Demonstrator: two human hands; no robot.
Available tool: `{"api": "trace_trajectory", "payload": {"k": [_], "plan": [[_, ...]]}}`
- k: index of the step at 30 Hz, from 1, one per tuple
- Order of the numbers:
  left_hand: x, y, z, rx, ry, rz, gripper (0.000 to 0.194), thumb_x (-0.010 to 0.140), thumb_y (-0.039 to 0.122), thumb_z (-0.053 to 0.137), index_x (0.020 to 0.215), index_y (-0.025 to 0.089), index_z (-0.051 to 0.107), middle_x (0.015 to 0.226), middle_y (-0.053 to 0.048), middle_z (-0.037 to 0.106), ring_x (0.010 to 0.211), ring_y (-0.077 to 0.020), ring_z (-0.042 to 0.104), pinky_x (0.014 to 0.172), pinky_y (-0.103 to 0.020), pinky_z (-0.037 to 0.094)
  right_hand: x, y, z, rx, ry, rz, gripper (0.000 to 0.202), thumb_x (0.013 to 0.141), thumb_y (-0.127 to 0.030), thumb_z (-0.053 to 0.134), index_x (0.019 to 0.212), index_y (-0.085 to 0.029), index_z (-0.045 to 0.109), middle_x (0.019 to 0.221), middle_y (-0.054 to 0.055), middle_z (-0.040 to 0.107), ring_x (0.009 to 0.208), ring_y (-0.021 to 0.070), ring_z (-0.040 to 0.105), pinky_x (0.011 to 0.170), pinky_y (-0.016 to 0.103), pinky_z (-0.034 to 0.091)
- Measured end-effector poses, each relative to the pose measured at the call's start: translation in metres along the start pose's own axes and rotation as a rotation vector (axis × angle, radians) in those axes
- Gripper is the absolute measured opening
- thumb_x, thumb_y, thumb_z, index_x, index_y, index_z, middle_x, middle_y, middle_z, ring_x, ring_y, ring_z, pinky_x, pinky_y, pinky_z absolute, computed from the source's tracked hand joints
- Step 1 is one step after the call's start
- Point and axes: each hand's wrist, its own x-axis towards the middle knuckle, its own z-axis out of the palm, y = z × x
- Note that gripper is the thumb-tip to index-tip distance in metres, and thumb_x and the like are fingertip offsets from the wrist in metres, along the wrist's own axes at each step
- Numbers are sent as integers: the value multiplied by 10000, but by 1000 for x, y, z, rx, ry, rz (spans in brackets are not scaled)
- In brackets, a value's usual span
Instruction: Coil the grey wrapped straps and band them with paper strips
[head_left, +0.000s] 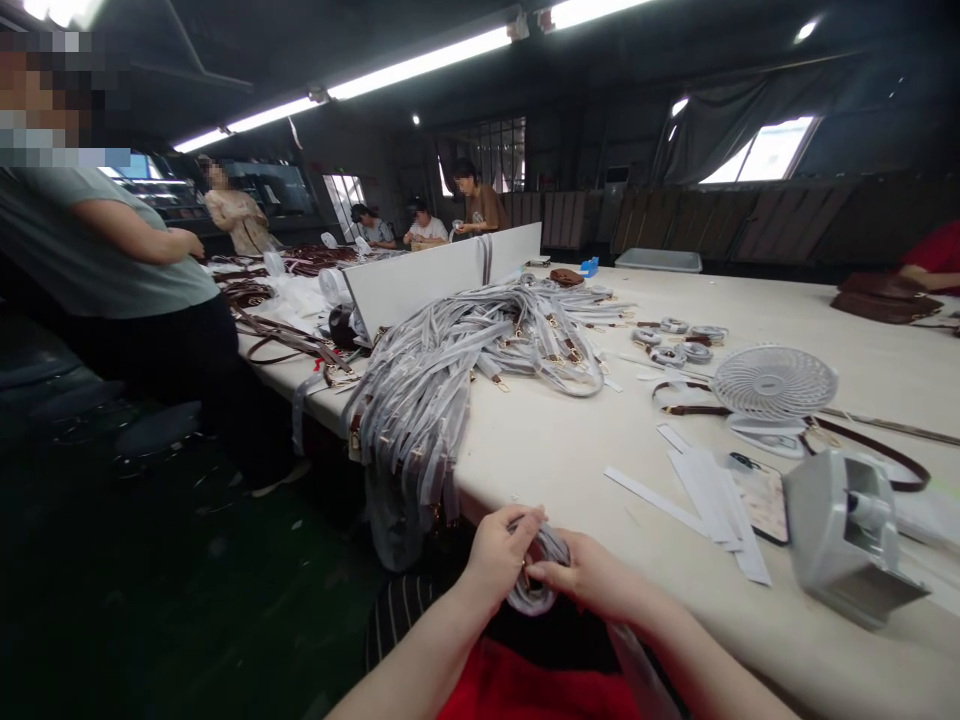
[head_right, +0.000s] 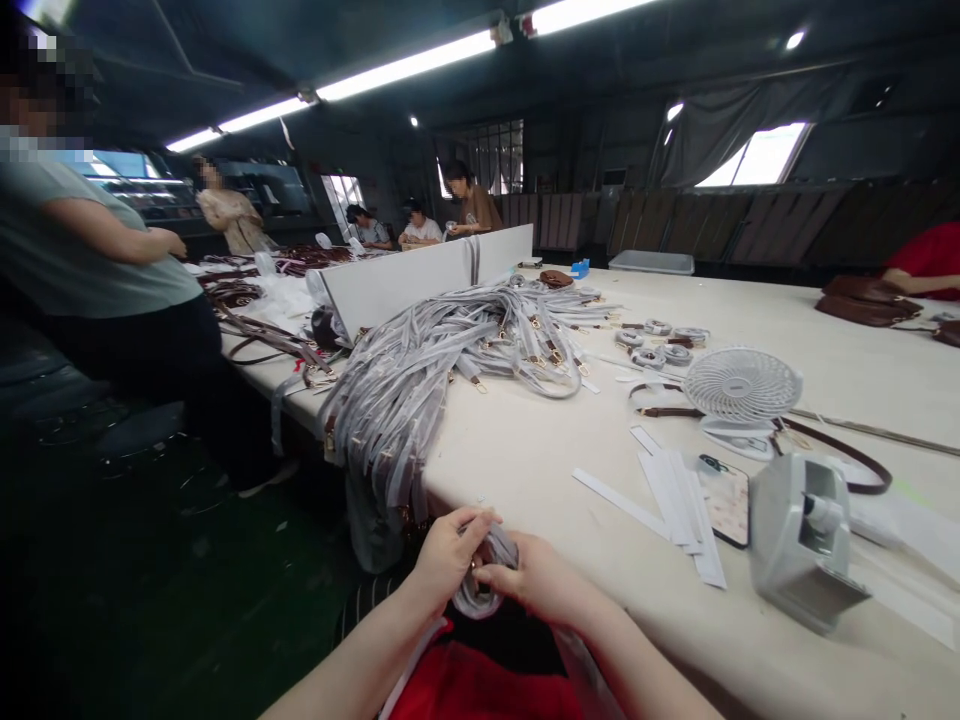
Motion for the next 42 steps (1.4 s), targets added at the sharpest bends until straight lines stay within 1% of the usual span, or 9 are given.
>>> {"api": "trace_trajectory", "payload": {"k": [3, 8, 12, 16, 19, 23, 28, 36, 42], "plan": [[1, -5, -1, -67, -2, -80, 569, 687, 679, 679, 814, 124, 681, 456, 40, 521, 370, -87, 397, 387, -224, 283, -5, 5, -3, 96, 13, 7, 362, 836, -519, 640, 952, -182, 582, 705, -34, 531, 529, 106, 444, 448, 220, 367], [-2, -8, -11, -75, 0, -74, 569, 703, 652, 687, 891, 116, 676, 455, 45, 522, 349, -86, 398, 356, -212, 265, -16, 11, -7, 244, -29, -40, 522, 922, -680, 360, 771, -206, 517, 594, -49, 435, 510, 115, 417, 492, 253, 417], [-8, -4, -24, 147, -128, -22, 487, 770, 613, 636, 849, 135, 690, 409, 49, 482, 345, -106, 405, 357, -219, 274, -19, 24, -13, 246, -55, 92, 531, 858, -704, 491, 740, -192, 567, 534, -52, 484, 453, 105, 423, 446, 241, 360], [-11, 11, -34, 409, -304, 165, 374, 835, 511, 592, 813, 168, 739, 708, -43, 706, 608, -158, 597, 547, -235, 428, -17, 32, -14, 353, -125, 160, 504, 812, -671, 597, 706, -179, 586, 505, -60, 517, 412, 87, 435, 410, 215, 346], [-10, 18, -36, 500, -334, 257, 346, 859, 472, 565, 817, 180, 746, 829, -55, 740, 761, -186, 636, 697, -251, 461, -15, 31, -8, 400, -118, 202, 475, 786, -645, 647, 727, -177, 592, 532, -71, 533, 401, 79, 455, 407, 207, 388], [-9, 17, -37, 421, -346, 108, 426, 847, 551, 549, 863, 158, 713, 635, -14, 655, 481, -128, 523, 471, -229, 380, -14, 24, -2, 482, -133, 200, 452, 791, -631, 652, 837, -182, 623, 579, -57, 585, 456, 102, 521, 463, 229, 451], [-12, 18, -35, 406, -410, 63, 412, 838, 553, 555, 851, 161, 680, 599, 15, 596, 425, -108, 467, 424, -224, 332, -9, 23, 3, 558, -7, 80, 392, 737, -507, 772, 747, -125, 681, 630, -19, 624, 566, 93, 518, 544, 219, 389], [-12, 27, -31, 570, -288, 170, 402, 829, 585, 551, 838, 185, 589, 623, 16, 600, 563, -156, 549, 532, -248, 388, -2, 18, 11, 519, 247, 32, 386, 693, -518, 781, 640, -151, 671, 559, -42, 538, 540, 111, 443, 501, 252, 316], [-13, 19, -17, 524, -297, 157, 617, 802, 531, 608, 1265, 133, 516, 911, -92, 716, 810, -250, 669, 691, -321, 499, 3, 3, 12, 496, 313, 21, 392, 623, -493, 818, 551, -167, 614, 482, -58, 485, 474, 93, 369, 464, 257, 250]]}}
